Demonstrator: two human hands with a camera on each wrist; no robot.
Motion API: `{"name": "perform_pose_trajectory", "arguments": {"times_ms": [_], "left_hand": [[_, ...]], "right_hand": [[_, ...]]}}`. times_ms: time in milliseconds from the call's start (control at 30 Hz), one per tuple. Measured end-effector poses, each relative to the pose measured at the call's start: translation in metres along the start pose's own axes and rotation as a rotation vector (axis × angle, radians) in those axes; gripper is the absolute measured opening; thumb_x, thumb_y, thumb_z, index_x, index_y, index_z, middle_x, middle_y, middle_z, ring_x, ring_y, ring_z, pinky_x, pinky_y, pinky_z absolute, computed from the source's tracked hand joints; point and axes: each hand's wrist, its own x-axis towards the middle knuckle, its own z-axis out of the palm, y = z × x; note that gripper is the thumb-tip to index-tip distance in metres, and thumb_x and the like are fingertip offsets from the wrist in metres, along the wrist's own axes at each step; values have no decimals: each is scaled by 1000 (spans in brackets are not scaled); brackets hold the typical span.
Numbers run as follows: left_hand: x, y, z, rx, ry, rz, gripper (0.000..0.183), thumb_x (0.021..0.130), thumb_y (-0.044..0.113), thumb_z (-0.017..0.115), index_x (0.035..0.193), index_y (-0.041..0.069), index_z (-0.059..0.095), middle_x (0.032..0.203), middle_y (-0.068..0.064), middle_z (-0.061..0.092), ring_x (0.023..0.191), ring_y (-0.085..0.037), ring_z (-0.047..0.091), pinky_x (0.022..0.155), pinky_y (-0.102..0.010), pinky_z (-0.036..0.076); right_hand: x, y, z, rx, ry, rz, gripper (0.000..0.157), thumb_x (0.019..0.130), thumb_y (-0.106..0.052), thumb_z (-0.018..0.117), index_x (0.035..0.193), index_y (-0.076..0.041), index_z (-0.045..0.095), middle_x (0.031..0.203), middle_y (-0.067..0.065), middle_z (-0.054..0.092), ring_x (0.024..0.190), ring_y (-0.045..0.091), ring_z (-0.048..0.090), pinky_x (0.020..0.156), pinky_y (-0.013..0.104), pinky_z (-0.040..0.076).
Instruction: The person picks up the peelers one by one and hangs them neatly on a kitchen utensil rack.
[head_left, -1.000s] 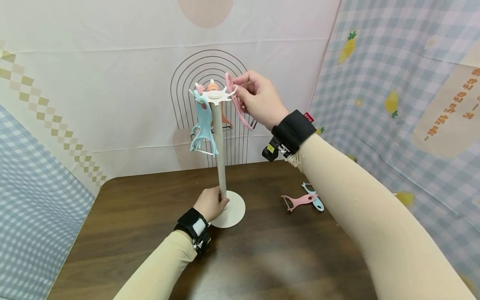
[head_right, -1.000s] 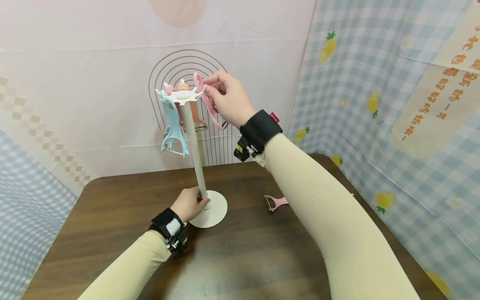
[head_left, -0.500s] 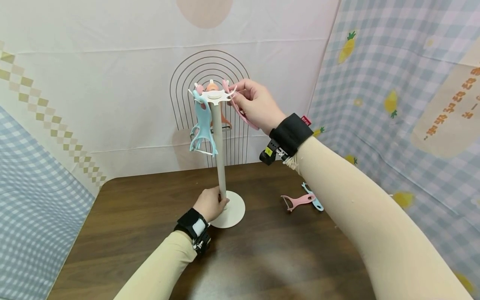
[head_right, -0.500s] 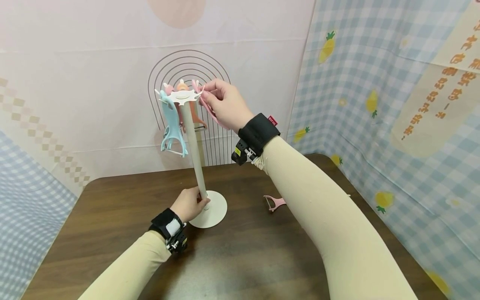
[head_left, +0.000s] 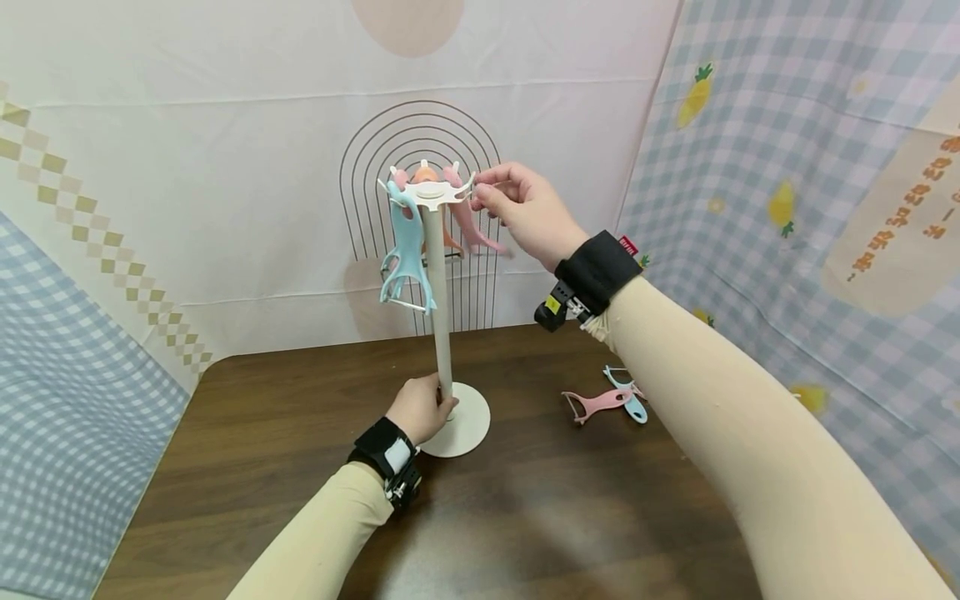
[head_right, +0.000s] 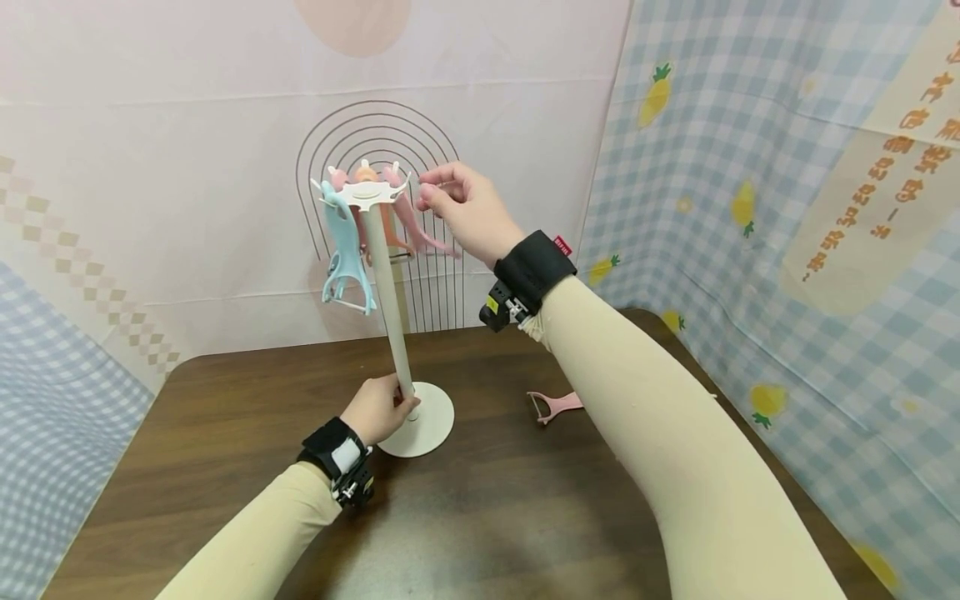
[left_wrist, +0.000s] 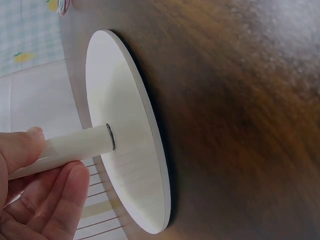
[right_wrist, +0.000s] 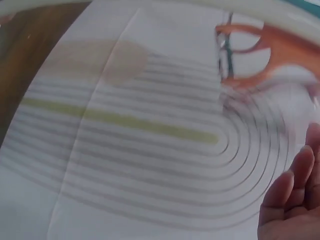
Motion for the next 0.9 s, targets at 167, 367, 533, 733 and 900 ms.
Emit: {"name": "perform_pose_trajectory", "arguments": {"times_ms": [167,367,533,733,900], "left_hand": [[0,0,1,1,0,-7,15,88,13,71,91,1,63,65,1,57,55,-10,54,48,-25,45],[0,0,2,13,7,0,16,88,14,72,93,2,64,67,0,60,59,-11,57,51,-27,46],[-2,1,1,15,-2,-10,17,88,15,72,95,2,64,69,-1,61,61,-12,58,53,-28,48],[-2,2,0,11,-6,-16,17,88,14,72,95,2,64,69,-1,60,61,-12,58,53,-27,47],[-3,4,-2,15,-5,-17,16,88,14,72,93,2,63,68,-1,59,60,-12,57,53,-28,47]], "right_hand": [[-9,23,-20,-111,-10,-14,24,99,-24,57,115,-6,57,102,12,64,90,23,55,81,35,44],[-32,62,-48,-483,-140,-27,31,98,-29,59,121,-8,57,106,7,63,93,21,57,80,36,45],[-56,98,-69,-651,-293,64,39,97,-29,60,129,-8,53,119,12,59,107,25,57,91,42,45],[-88,144,-99,-799,-421,221,57,90,-37,69,133,-5,49,129,20,54,119,37,51,96,50,41],[-112,182,-118,-904,-510,322,64,85,-40,73,131,0,52,129,25,54,119,41,50,95,53,40]]}}
